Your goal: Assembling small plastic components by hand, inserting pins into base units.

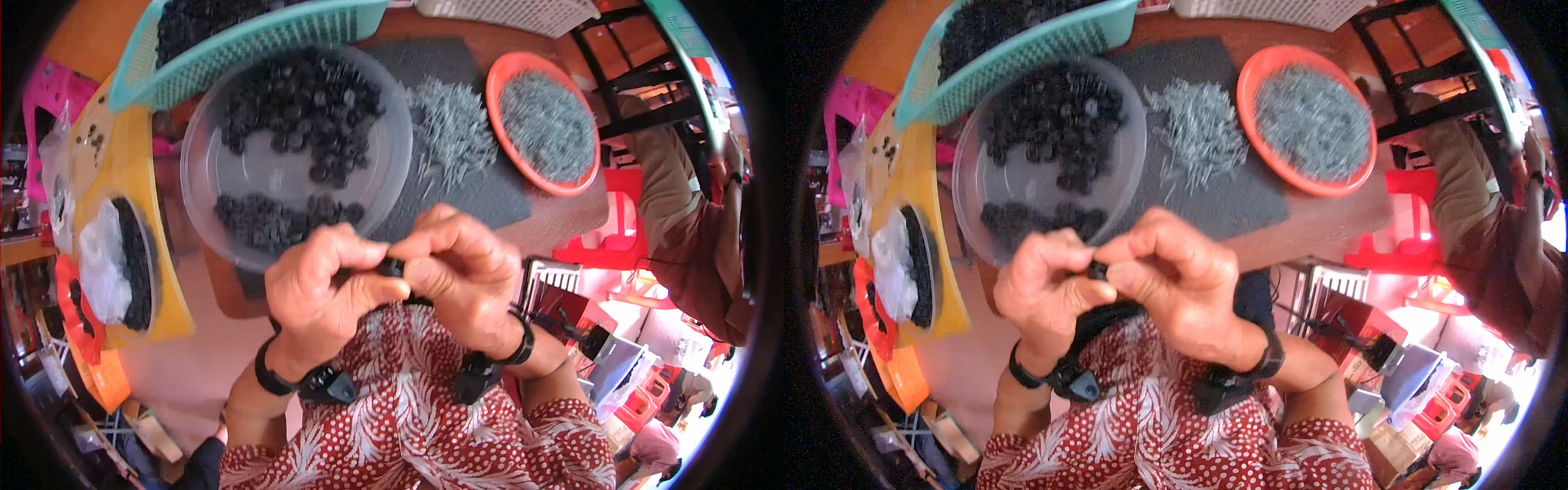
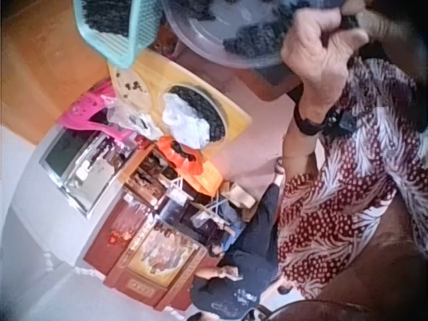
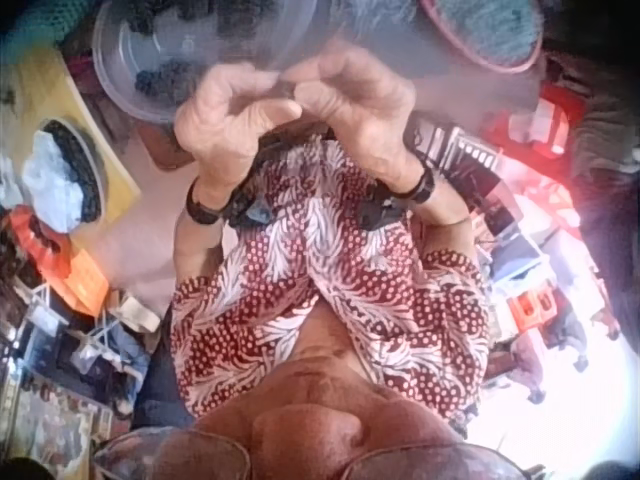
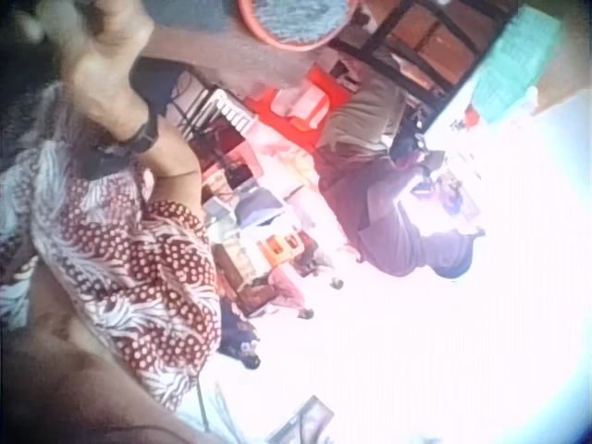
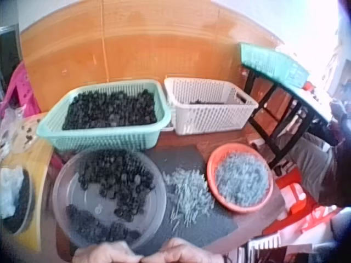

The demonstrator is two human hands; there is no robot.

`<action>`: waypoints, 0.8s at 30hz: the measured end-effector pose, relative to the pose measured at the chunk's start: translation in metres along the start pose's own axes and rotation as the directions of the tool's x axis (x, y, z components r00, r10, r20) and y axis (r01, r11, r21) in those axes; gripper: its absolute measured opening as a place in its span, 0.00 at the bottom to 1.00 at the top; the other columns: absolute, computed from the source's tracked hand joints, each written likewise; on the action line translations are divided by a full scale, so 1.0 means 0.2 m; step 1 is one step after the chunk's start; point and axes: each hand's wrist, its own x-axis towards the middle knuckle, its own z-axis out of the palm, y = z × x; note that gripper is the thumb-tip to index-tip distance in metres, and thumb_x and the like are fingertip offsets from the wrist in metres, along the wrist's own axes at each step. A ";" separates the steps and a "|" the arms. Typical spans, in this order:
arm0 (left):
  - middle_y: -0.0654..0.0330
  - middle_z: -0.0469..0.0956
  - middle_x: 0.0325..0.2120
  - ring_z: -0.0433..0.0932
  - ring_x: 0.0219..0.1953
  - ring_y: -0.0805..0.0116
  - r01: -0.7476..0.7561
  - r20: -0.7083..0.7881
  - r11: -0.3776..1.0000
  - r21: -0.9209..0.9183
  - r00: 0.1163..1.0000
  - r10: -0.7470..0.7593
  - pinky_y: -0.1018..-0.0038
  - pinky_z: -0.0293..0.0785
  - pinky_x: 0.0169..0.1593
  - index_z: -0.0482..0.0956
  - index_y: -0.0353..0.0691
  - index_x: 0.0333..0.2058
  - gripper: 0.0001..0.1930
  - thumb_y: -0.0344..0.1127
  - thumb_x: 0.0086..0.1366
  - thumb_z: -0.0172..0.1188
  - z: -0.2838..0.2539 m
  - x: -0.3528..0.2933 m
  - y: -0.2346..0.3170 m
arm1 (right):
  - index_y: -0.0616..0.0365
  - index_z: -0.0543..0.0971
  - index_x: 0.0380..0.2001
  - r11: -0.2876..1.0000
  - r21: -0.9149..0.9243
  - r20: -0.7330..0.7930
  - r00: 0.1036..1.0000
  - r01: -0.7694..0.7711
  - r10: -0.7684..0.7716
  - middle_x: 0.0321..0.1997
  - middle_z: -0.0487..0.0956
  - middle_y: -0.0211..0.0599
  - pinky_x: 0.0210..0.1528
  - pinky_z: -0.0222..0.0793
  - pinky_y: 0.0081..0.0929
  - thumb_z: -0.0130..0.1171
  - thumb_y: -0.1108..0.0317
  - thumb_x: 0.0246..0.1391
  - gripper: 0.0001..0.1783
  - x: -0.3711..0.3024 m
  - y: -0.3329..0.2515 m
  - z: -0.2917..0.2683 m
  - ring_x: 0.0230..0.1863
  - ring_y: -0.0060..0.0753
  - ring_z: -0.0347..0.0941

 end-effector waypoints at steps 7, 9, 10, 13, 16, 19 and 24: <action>0.59 0.74 0.21 0.70 0.22 0.75 -0.109 -0.039 0.971 0.211 0.992 0.120 0.79 0.67 0.25 0.72 0.34 0.28 0.17 0.32 0.46 0.73 0.00 0.01 0.03 | 0.67 0.74 0.41 0.950 0.262 0.155 0.979 -0.172 0.135 0.38 0.75 0.33 0.44 0.68 0.19 0.57 0.72 0.56 0.11 0.01 0.00 -0.04 0.40 0.20 0.71; 0.60 0.74 0.21 0.70 0.21 0.75 -0.150 -0.040 0.960 0.235 0.986 0.164 0.79 0.67 0.25 0.73 0.34 0.29 0.16 0.31 0.46 0.72 0.01 0.03 0.06 | 0.66 0.75 0.40 0.936 0.281 0.155 0.973 -0.210 0.171 0.38 0.75 0.33 0.43 0.69 0.19 0.57 0.72 0.56 0.11 0.02 -0.02 -0.03 0.39 0.19 0.71; 0.60 0.74 0.21 0.70 0.21 0.76 -0.163 -0.038 0.951 0.263 0.983 0.179 0.80 0.67 0.25 0.73 0.34 0.31 0.16 0.31 0.47 0.72 0.01 0.03 0.07 | 0.65 0.75 0.39 0.911 0.312 0.156 0.960 -0.270 0.231 0.37 0.76 0.33 0.41 0.69 0.19 0.57 0.72 0.56 0.10 0.02 -0.02 -0.03 0.39 0.19 0.71; 0.60 0.73 0.20 0.72 0.18 0.72 -0.090 -0.055 0.955 0.283 0.992 0.110 0.76 0.69 0.23 0.75 0.35 0.33 0.16 0.28 0.46 0.71 0.02 0.08 0.05 | 0.64 0.75 0.38 0.903 0.218 0.121 0.928 -0.370 0.351 0.34 0.77 0.31 0.38 0.70 0.19 0.58 0.71 0.54 0.09 0.10 -0.04 -0.06 0.36 0.18 0.72; 0.63 0.75 0.24 0.71 0.26 0.80 0.121 -0.133 0.967 0.223 0.987 -0.093 0.82 0.69 0.31 0.75 0.32 0.39 0.16 0.22 0.50 0.66 -0.04 0.08 0.06 | 0.63 0.76 0.35 0.963 -0.029 -0.030 0.963 -0.268 0.267 0.32 0.77 0.31 0.32 0.71 0.19 0.60 0.70 0.50 0.10 0.28 -0.08 -0.15 0.32 0.20 0.72; 0.65 0.74 0.26 0.71 0.28 0.80 0.162 -0.264 0.965 0.207 0.959 -0.105 0.83 0.69 0.35 0.75 0.30 0.38 0.11 0.21 0.54 0.62 -0.17 0.08 0.00 | 0.67 0.78 0.31 0.430 -0.767 0.288 0.855 0.476 -0.431 0.32 0.77 0.35 0.28 0.70 0.19 0.55 0.70 0.50 0.10 0.59 -0.18 -0.36 0.26 0.23 0.72; 0.61 0.74 0.24 0.71 0.24 0.77 0.174 -0.271 0.939 0.297 0.958 -0.092 0.81 0.69 0.30 0.76 0.31 0.35 0.10 0.21 0.53 0.62 -0.25 0.13 -0.06 | 0.65 0.79 0.37 0.735 -0.660 -0.191 0.913 0.153 -0.361 0.35 0.79 0.29 0.37 0.67 0.18 0.59 0.65 0.50 0.15 1.15 -0.28 -0.81 0.32 0.19 0.71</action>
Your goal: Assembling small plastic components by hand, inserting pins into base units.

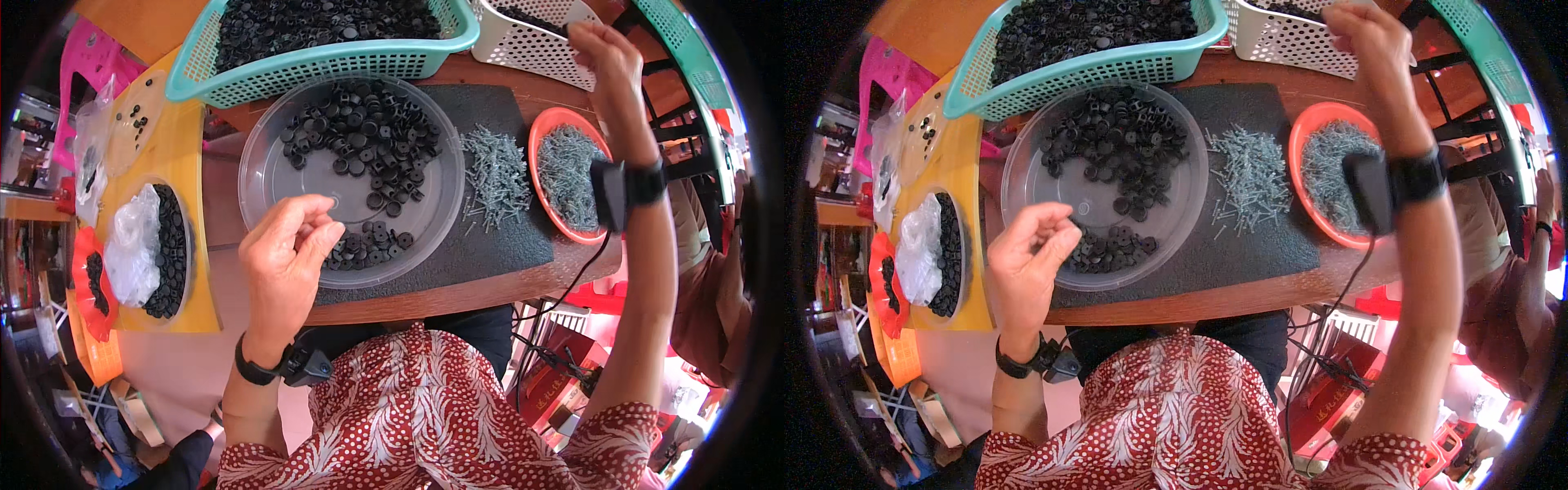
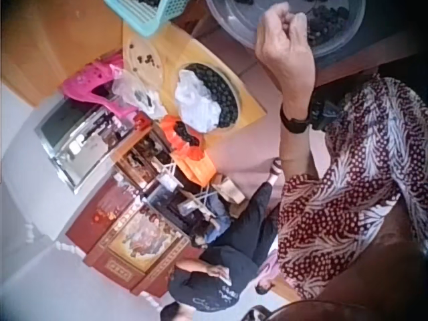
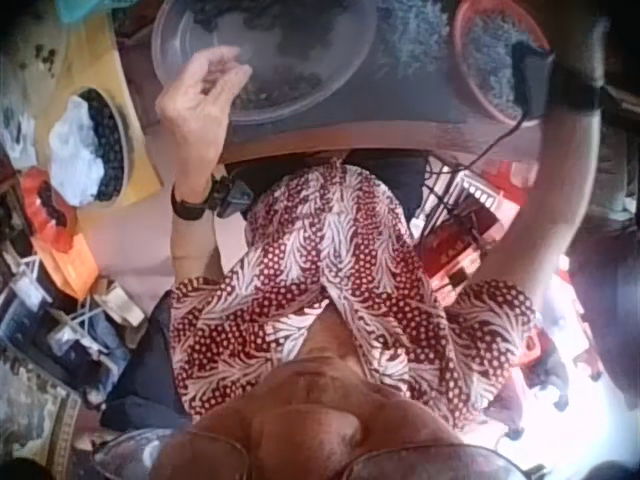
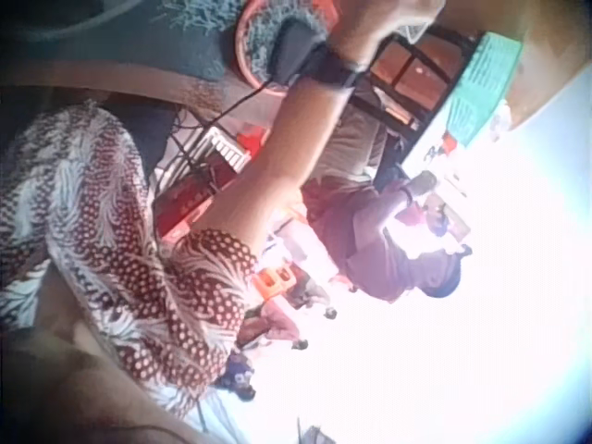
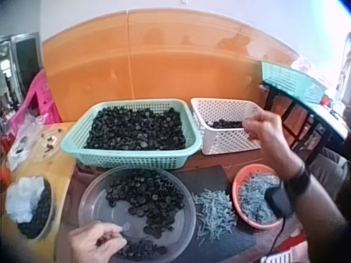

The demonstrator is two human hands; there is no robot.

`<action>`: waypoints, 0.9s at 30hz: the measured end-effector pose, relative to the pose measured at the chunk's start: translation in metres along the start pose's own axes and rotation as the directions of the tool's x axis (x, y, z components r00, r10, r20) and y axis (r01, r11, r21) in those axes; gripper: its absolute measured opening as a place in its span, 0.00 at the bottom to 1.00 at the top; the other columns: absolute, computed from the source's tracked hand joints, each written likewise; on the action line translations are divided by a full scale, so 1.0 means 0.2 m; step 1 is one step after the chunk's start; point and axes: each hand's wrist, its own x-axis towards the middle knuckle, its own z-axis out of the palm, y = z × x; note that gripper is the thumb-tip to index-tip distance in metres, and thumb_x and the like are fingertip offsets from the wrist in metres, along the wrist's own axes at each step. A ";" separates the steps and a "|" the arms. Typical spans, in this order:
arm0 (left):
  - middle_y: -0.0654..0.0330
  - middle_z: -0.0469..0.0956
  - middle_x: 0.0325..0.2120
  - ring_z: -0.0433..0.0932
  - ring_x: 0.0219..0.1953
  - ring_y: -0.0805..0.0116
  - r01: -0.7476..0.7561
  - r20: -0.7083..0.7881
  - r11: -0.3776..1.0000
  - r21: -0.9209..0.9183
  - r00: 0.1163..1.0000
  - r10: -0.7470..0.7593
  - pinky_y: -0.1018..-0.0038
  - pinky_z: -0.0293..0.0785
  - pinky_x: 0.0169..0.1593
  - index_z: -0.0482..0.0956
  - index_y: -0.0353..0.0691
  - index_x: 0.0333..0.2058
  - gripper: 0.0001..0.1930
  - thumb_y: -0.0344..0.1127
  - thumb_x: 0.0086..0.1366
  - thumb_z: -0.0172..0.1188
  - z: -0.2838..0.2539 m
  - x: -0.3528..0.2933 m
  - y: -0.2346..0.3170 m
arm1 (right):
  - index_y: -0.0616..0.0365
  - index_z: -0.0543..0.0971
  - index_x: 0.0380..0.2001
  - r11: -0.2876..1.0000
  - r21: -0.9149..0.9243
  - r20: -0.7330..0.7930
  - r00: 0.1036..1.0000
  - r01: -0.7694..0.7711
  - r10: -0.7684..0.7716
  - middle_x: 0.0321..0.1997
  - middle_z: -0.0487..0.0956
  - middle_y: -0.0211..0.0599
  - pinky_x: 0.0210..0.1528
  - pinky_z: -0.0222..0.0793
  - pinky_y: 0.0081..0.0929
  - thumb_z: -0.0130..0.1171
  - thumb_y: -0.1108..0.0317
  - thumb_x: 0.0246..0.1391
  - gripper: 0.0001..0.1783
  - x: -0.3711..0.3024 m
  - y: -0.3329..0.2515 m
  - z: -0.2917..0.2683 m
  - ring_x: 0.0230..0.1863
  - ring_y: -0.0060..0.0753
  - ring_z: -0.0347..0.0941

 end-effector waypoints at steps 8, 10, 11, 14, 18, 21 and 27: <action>0.58 0.73 0.25 0.74 0.27 0.66 -0.152 0.210 0.957 0.246 0.973 0.100 0.74 0.70 0.32 0.77 0.32 0.33 0.11 0.21 0.48 0.61 0.03 0.08 -0.03 | 0.64 0.80 0.40 0.977 -0.088 -0.007 0.981 0.195 -0.196 0.35 0.80 0.29 0.40 0.67 0.18 0.61 0.67 0.49 0.16 0.01 0.10 0.05 0.35 0.18 0.72; 0.59 0.73 0.26 0.73 0.26 0.69 -0.204 0.256 0.923 0.325 0.959 0.122 0.76 0.69 0.32 0.77 0.32 0.34 0.10 0.22 0.50 0.60 0.04 0.10 -0.03 | 0.61 0.80 0.42 0.886 -0.368 0.105 0.960 0.281 -0.261 0.36 0.80 0.29 0.41 0.67 0.16 0.58 0.69 0.50 0.15 -0.17 -0.01 0.13 0.37 0.16 0.72; 0.57 0.73 0.26 0.74 0.28 0.63 -0.266 0.256 0.888 0.375 0.950 0.176 0.73 0.69 0.34 0.77 0.33 0.33 0.09 0.22 0.50 0.60 0.04 0.11 -0.02 | 0.60 0.81 0.35 0.899 -0.268 0.097 0.938 0.347 -0.333 0.31 0.82 0.38 0.41 0.70 0.23 0.60 0.68 0.47 0.12 -0.26 -0.01 0.17 0.35 0.25 0.77; 0.54 0.74 0.27 0.74 0.32 0.56 -0.330 0.280 0.844 0.422 0.933 0.226 0.67 0.69 0.36 0.77 0.35 0.32 0.07 0.22 0.51 0.58 0.07 0.16 -0.04 | 0.61 0.80 0.34 0.935 -0.209 0.223 0.945 0.287 -0.240 0.31 0.80 0.37 0.34 0.69 0.22 0.58 0.75 0.48 0.08 -0.55 -0.10 0.23 0.30 0.24 0.74; 0.53 0.73 0.25 0.74 0.33 0.54 -0.394 0.367 0.784 0.481 0.902 0.228 0.65 0.69 0.37 0.78 0.36 0.31 0.07 0.23 0.51 0.58 0.11 0.21 -0.06 | 0.62 0.79 0.32 0.962 -0.183 0.285 0.948 0.202 -0.145 0.29 0.78 0.36 0.32 0.67 0.22 0.59 0.77 0.48 0.07 -0.75 -0.13 0.21 0.28 0.23 0.70; 0.53 0.72 0.24 0.74 0.32 0.54 -0.443 0.388 0.756 0.481 0.881 0.270 0.64 0.69 0.36 0.78 0.37 0.31 0.07 0.24 0.50 0.59 0.13 0.22 -0.08 | 0.62 0.79 0.31 0.976 -0.125 0.289 0.948 0.177 -0.135 0.26 0.76 0.37 0.31 0.66 0.24 0.58 0.79 0.47 0.06 -0.80 -0.13 0.18 0.27 0.28 0.71; 0.53 0.72 0.23 0.75 0.31 0.55 -0.474 0.422 0.703 0.531 0.867 0.266 0.64 0.69 0.35 0.78 0.36 0.29 0.06 0.27 0.49 0.59 0.12 0.24 -0.07 | 0.60 0.78 0.28 0.897 -0.116 0.379 0.853 0.428 -0.358 0.23 0.73 0.38 0.30 0.65 0.34 0.59 0.81 0.40 0.08 -0.88 -0.14 0.18 0.27 0.42 0.69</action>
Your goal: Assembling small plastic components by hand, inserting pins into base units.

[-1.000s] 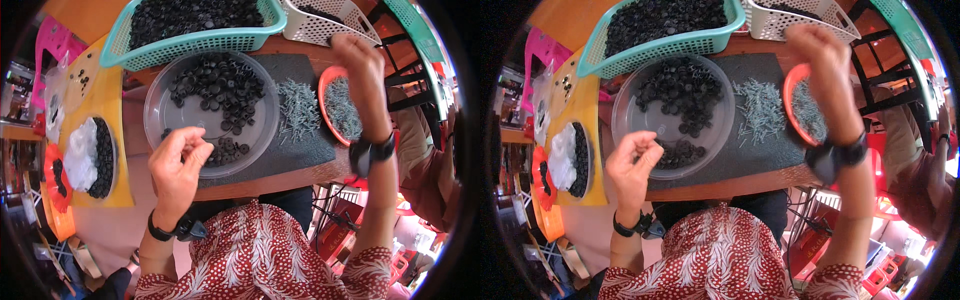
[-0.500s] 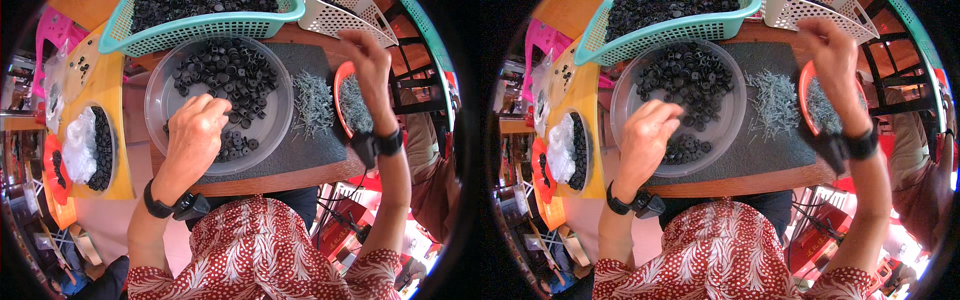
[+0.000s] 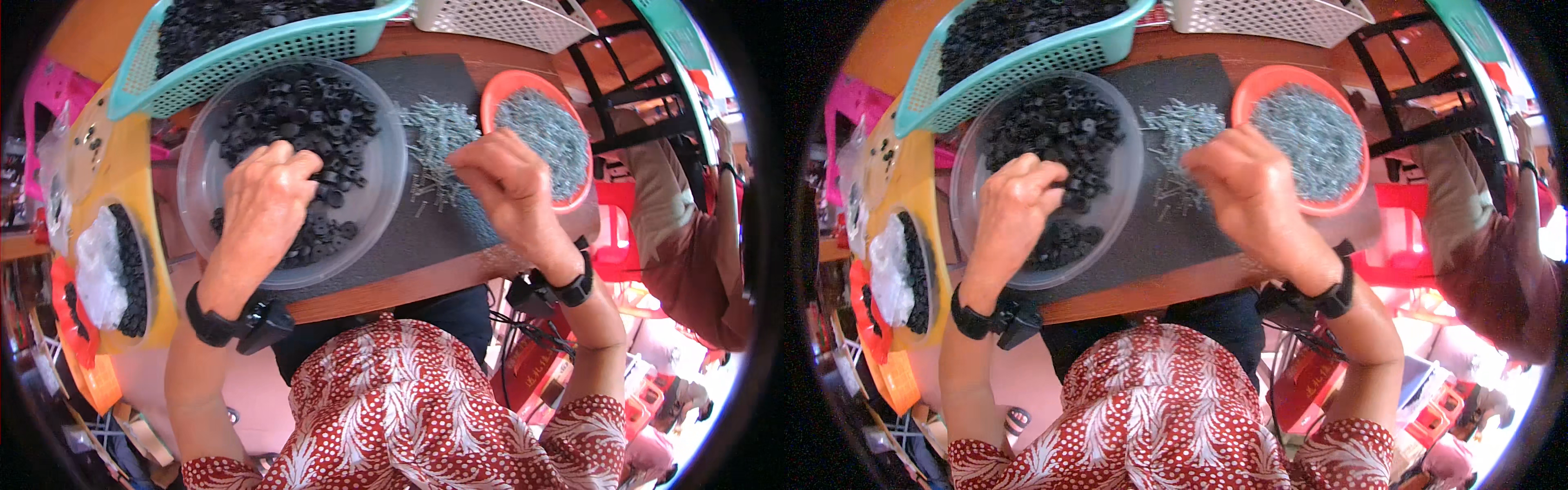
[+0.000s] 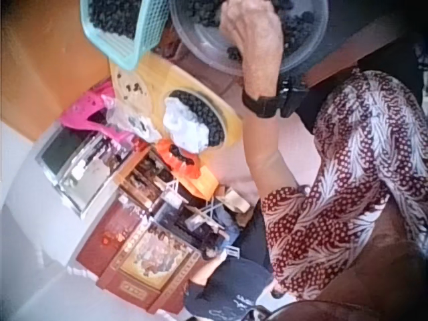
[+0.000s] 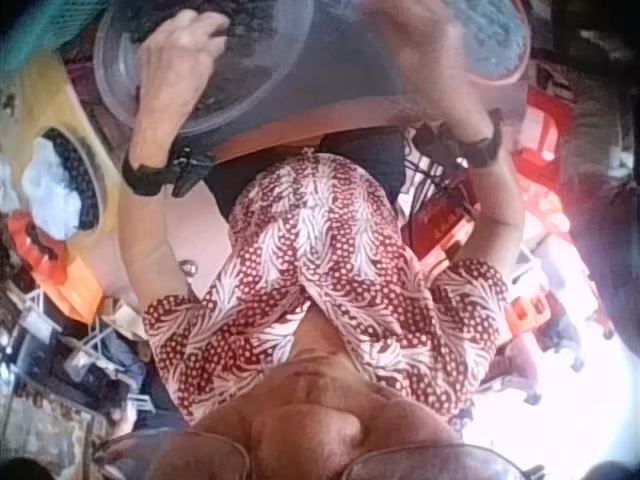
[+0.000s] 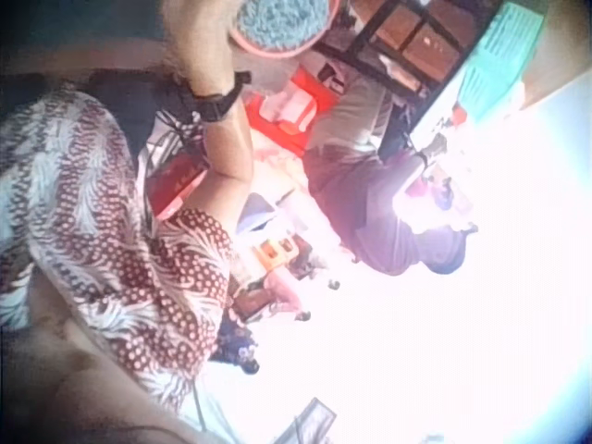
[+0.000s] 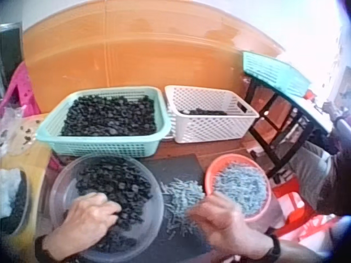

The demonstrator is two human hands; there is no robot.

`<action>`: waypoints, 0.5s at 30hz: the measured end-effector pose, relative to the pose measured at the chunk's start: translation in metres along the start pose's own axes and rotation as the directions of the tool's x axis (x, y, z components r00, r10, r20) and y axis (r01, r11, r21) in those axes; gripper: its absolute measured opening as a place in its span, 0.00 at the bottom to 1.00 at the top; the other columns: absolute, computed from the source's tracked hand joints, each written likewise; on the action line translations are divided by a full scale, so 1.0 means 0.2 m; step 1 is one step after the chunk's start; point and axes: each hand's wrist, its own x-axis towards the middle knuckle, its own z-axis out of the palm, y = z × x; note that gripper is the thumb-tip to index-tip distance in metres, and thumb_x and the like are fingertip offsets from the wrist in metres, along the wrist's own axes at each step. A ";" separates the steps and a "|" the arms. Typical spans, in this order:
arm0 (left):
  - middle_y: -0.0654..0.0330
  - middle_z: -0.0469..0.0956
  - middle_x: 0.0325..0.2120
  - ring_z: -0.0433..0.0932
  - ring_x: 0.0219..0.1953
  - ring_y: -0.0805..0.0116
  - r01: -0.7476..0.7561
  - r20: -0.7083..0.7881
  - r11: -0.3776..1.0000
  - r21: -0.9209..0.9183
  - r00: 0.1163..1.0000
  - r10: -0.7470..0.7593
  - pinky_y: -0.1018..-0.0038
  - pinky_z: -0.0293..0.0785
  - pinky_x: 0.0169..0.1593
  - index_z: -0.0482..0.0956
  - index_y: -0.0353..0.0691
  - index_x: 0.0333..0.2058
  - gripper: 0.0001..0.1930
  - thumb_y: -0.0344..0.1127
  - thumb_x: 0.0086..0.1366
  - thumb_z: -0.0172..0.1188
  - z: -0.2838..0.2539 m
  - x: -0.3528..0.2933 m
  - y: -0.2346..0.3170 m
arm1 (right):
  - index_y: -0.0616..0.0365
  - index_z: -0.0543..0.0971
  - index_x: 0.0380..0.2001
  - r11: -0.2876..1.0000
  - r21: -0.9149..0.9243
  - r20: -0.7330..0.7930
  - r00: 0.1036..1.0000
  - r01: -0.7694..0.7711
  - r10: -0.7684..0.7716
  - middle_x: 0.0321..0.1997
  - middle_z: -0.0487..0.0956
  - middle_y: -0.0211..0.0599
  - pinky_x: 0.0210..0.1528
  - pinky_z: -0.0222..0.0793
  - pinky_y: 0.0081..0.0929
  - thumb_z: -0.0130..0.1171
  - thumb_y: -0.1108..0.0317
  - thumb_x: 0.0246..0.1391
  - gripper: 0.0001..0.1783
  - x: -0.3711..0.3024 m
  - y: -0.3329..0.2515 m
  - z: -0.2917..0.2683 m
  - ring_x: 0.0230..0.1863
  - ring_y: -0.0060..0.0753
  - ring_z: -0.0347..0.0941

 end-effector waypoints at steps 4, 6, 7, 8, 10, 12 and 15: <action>0.52 0.71 0.23 0.74 0.29 0.55 0.021 -0.016 0.996 -0.082 1.000 -0.022 0.67 0.69 0.34 0.77 0.34 0.28 0.06 0.25 0.49 0.58 -0.01 0.00 -0.01 | 0.60 0.79 0.29 0.999 -0.039 0.159 0.987 0.025 -0.019 0.28 0.75 0.35 0.32 0.66 0.30 0.62 0.80 0.39 0.10 -0.07 -0.03 0.04 0.31 0.38 0.69; 0.56 0.75 0.24 0.76 0.27 0.63 0.085 0.014 0.990 -0.110 0.996 -0.084 0.72 0.69 0.32 0.77 0.33 0.28 0.05 0.25 0.51 0.58 -0.05 -0.03 -0.01 | 0.59 0.79 0.29 0.991 -0.065 0.192 0.976 0.119 -0.105 0.27 0.73 0.33 0.31 0.65 0.31 0.61 0.80 0.36 0.11 -0.08 -0.04 0.07 0.30 0.38 0.67; 0.57 0.76 0.23 0.76 0.26 0.66 0.191 0.045 0.923 -0.334 0.981 -0.187 0.74 0.69 0.30 0.78 0.34 0.29 0.05 0.26 0.52 0.59 -0.07 -0.05 -0.01 | 0.59 0.78 0.28 0.983 -0.080 0.191 0.970 0.167 -0.149 0.27 0.70 0.35 0.30 0.64 0.31 0.59 0.81 0.31 0.14 -0.08 -0.04 0.09 0.29 0.39 0.65; 0.58 0.77 0.23 0.76 0.25 0.70 0.287 0.097 0.795 -0.535 0.955 -0.280 0.75 0.69 0.28 0.78 0.35 0.30 0.05 0.26 0.53 0.60 -0.09 -0.07 -0.01 | 0.59 0.78 0.28 0.983 -0.070 0.185 0.970 0.171 -0.155 0.27 0.70 0.35 0.30 0.64 0.31 0.59 0.81 0.31 0.14 -0.08 -0.05 0.09 0.29 0.39 0.65; 0.57 0.78 0.23 0.76 0.24 0.73 0.406 0.217 0.551 -0.729 0.901 -0.376 0.78 0.70 0.27 0.79 0.34 0.32 0.06 0.26 0.54 0.61 -0.13 -0.11 0.01 | 0.59 0.71 0.20 0.946 -0.156 0.312 0.923 0.283 -0.224 0.26 0.66 0.38 0.32 0.63 0.33 0.56 0.73 0.29 0.08 -0.06 -0.06 0.08 0.31 0.41 0.62; 0.57 0.79 0.24 0.76 0.23 0.75 0.479 0.349 0.245 -0.843 0.834 -0.428 0.81 0.70 0.25 0.79 0.32 0.34 0.07 0.26 0.55 0.61 -0.15 -0.14 0.04 | 0.59 0.67 0.19 0.934 -0.161 0.313 0.914 0.318 -0.257 0.26 0.64 0.39 0.34 0.62 0.32 0.54 0.70 0.32 0.07 -0.05 -0.07 0.08 0.31 0.40 0.61; 0.55 0.79 0.24 0.75 0.21 0.73 0.351 0.360 -0.096 -0.931 0.849 -0.385 0.81 0.71 0.24 0.78 0.30 0.34 0.08 0.25 0.54 0.61 -0.13 -0.19 0.08 | 0.61 0.67 0.21 0.910 -0.204 0.362 0.891 0.362 -0.273 0.26 0.63 0.40 0.36 0.61 0.32 0.50 0.69 0.37 0.07 -0.04 -0.08 0.07 0.32 0.39 0.61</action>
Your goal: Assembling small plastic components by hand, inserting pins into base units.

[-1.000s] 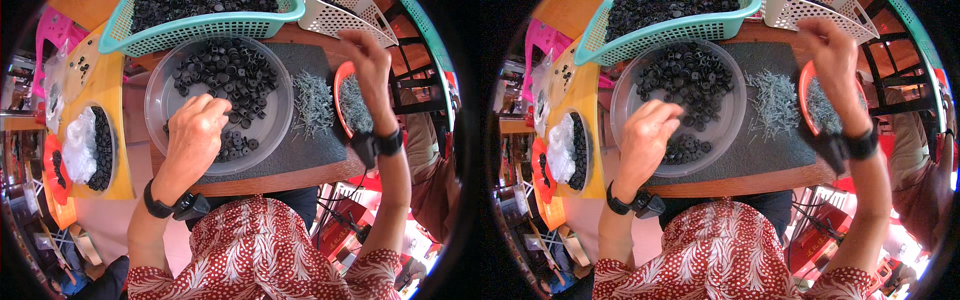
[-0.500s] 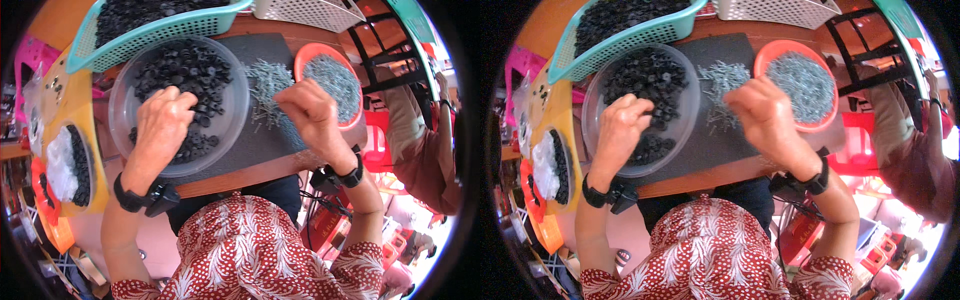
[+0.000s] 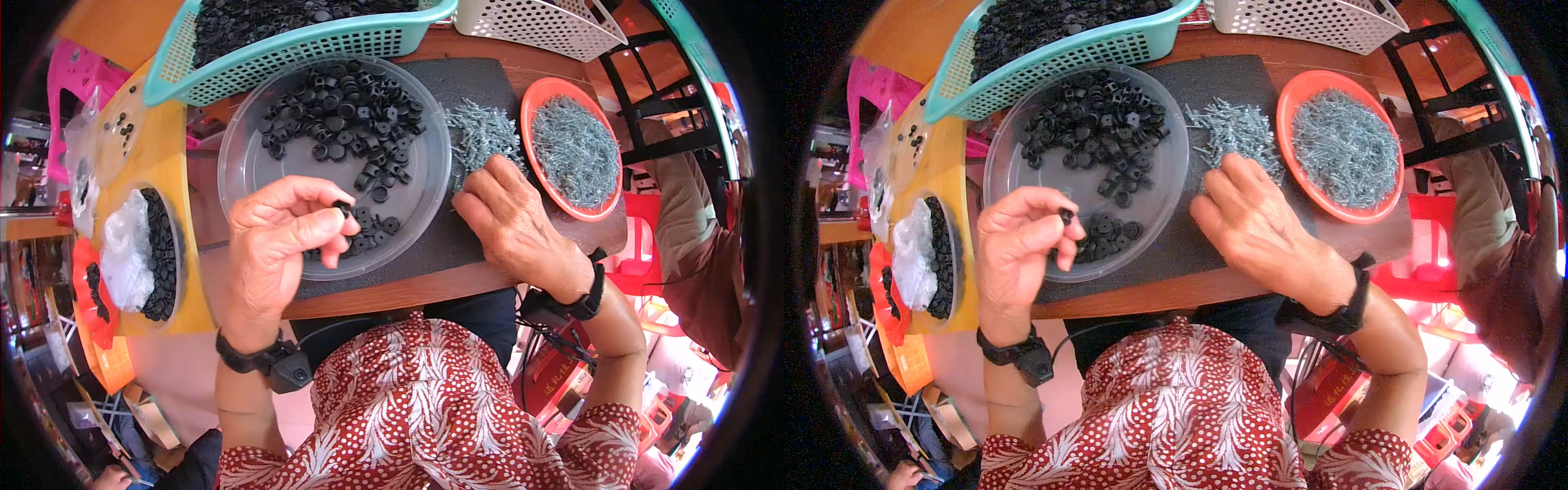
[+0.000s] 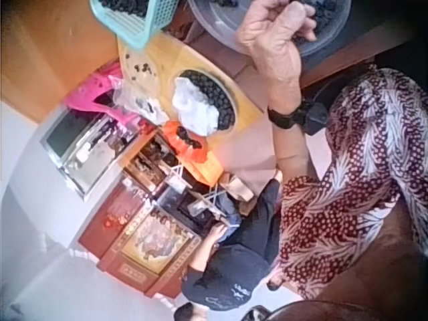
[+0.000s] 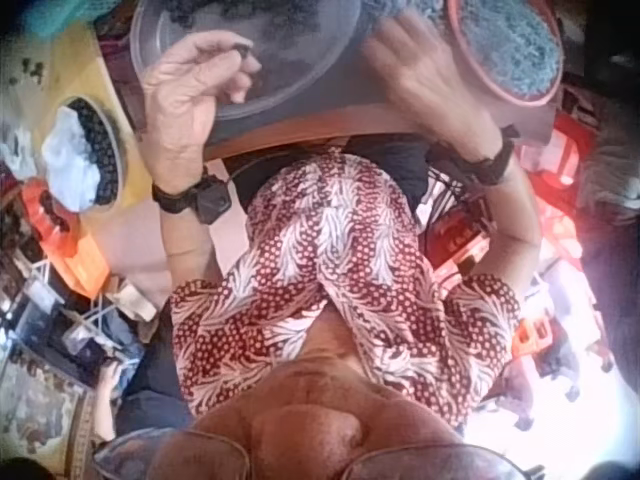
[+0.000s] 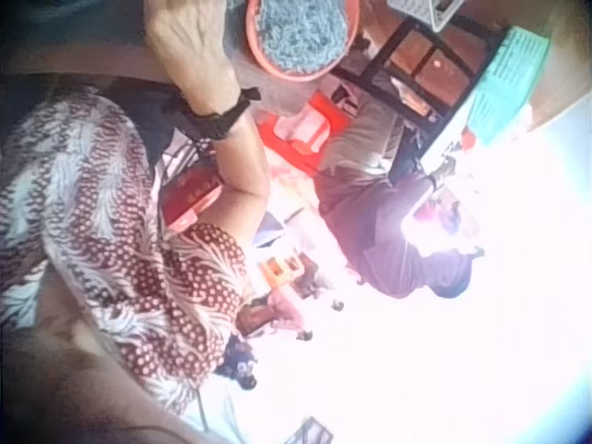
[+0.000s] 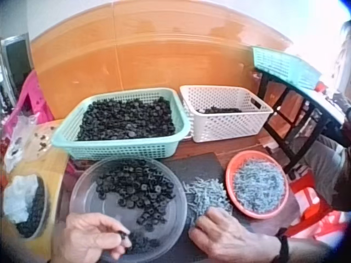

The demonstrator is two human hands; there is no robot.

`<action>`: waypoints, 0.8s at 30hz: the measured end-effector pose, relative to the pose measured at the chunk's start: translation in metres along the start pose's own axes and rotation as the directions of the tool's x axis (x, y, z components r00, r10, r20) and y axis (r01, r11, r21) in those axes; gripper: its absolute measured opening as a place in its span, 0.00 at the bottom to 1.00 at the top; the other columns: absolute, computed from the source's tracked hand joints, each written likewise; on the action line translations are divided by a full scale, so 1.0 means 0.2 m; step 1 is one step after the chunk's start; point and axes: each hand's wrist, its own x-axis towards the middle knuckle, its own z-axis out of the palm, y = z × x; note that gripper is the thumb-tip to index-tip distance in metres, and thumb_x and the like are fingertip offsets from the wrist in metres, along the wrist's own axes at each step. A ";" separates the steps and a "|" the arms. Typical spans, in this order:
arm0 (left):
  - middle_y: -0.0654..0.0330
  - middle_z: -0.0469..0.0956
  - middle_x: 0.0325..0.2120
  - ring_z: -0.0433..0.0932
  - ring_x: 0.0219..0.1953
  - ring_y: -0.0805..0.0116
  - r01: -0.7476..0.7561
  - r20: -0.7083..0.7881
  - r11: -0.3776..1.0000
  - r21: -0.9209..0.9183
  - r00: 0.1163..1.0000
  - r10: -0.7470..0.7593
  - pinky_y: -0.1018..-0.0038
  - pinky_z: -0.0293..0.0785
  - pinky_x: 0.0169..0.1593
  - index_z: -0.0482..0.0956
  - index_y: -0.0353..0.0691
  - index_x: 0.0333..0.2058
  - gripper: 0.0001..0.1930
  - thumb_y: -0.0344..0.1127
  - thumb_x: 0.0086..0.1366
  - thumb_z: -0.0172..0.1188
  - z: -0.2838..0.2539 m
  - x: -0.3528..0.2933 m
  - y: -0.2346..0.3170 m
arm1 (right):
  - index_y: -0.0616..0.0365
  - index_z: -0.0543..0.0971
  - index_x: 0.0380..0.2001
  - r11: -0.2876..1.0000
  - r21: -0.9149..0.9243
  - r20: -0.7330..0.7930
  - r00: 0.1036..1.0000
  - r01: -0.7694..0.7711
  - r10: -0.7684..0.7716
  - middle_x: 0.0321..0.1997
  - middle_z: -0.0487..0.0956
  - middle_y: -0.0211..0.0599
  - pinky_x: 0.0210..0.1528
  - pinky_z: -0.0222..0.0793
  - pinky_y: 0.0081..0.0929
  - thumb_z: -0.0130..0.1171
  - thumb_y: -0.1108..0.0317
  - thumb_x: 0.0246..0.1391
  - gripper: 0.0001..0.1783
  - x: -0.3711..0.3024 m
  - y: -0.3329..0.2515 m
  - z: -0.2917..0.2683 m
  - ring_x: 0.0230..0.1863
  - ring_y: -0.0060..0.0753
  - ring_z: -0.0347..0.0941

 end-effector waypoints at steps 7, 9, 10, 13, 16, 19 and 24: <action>0.54 0.78 0.26 0.74 0.24 0.71 -0.046 0.021 0.981 -0.188 0.998 0.051 0.78 0.71 0.29 0.77 0.29 0.35 0.11 0.27 0.53 0.57 0.03 -0.05 -0.05 | 0.65 0.72 0.31 0.996 0.068 -0.058 0.997 -0.053 0.057 0.30 0.71 0.42 0.34 0.64 0.34 0.56 0.81 0.32 0.16 0.01 -0.07 -0.02 0.31 0.44 0.66; 0.54 0.78 0.26 0.74 0.24 0.71 -0.057 0.019 0.979 -0.198 0.998 0.062 0.78 0.70 0.30 0.77 0.28 0.35 0.11 0.27 0.53 0.57 0.04 -0.06 -0.06 | 0.64 0.72 0.31 0.978 0.167 -0.197 0.967 -0.127 0.159 0.29 0.73 0.42 0.32 0.65 0.33 0.57 0.86 0.35 0.15 0.04 -0.11 -0.03 0.29 0.43 0.67; 0.54 0.77 0.26 0.74 0.24 0.71 -0.066 0.018 0.976 -0.206 0.997 0.071 0.79 0.70 0.30 0.77 0.28 0.35 0.12 0.28 0.52 0.56 0.04 -0.06 -0.06 | 0.64 0.72 0.31 0.978 0.166 -0.198 0.967 -0.129 0.161 0.29 0.73 0.42 0.32 0.65 0.33 0.57 0.86 0.35 0.15 0.06 -0.13 -0.04 0.29 0.43 0.67; 0.54 0.77 0.26 0.73 0.24 0.72 -0.048 -0.006 0.976 -0.211 0.999 0.048 0.79 0.69 0.29 0.77 0.27 0.35 0.13 0.28 0.51 0.55 0.06 -0.07 -0.07 | 0.64 0.71 0.27 0.945 0.315 -0.344 0.917 -0.090 0.202 0.24 0.69 0.40 0.27 0.62 0.34 0.56 0.87 0.32 0.14 0.14 -0.20 -0.06 0.24 0.43 0.64; 0.55 0.77 0.26 0.73 0.23 0.72 -0.001 -0.012 0.974 -0.228 1.000 -0.002 0.80 0.69 0.29 0.77 0.25 0.36 0.14 0.29 0.51 0.54 0.09 -0.09 -0.07 | 0.62 0.74 0.32 0.837 0.534 -0.308 0.894 -0.120 0.324 0.26 0.74 0.36 0.27 0.64 0.24 0.61 0.86 0.37 0.15 0.18 -0.28 -0.08 0.25 0.31 0.68; 0.56 0.76 0.25 0.72 0.22 0.72 -0.009 -0.023 0.968 -0.249 1.000 0.003 0.79 0.68 0.28 0.75 0.26 0.36 0.14 0.29 0.52 0.54 0.12 -0.10 -0.08 | 0.63 0.74 0.32 0.772 0.631 -0.357 0.855 -0.076 0.376 0.25 0.74 0.36 0.26 0.64 0.23 0.61 0.85 0.37 0.15 0.21 -0.34 -0.05 0.24 0.31 0.68; 0.57 0.76 0.25 0.72 0.22 0.72 -0.028 -0.044 0.968 -0.248 0.999 0.018 0.79 0.68 0.28 0.73 0.29 0.35 0.12 0.30 0.54 0.54 0.13 -0.11 -0.09 | 0.63 0.74 0.32 0.736 0.671 -0.328 0.854 -0.090 0.404 0.25 0.74 0.36 0.25 0.65 0.23 0.61 0.85 0.38 0.15 0.21 -0.37 -0.03 0.23 0.30 0.69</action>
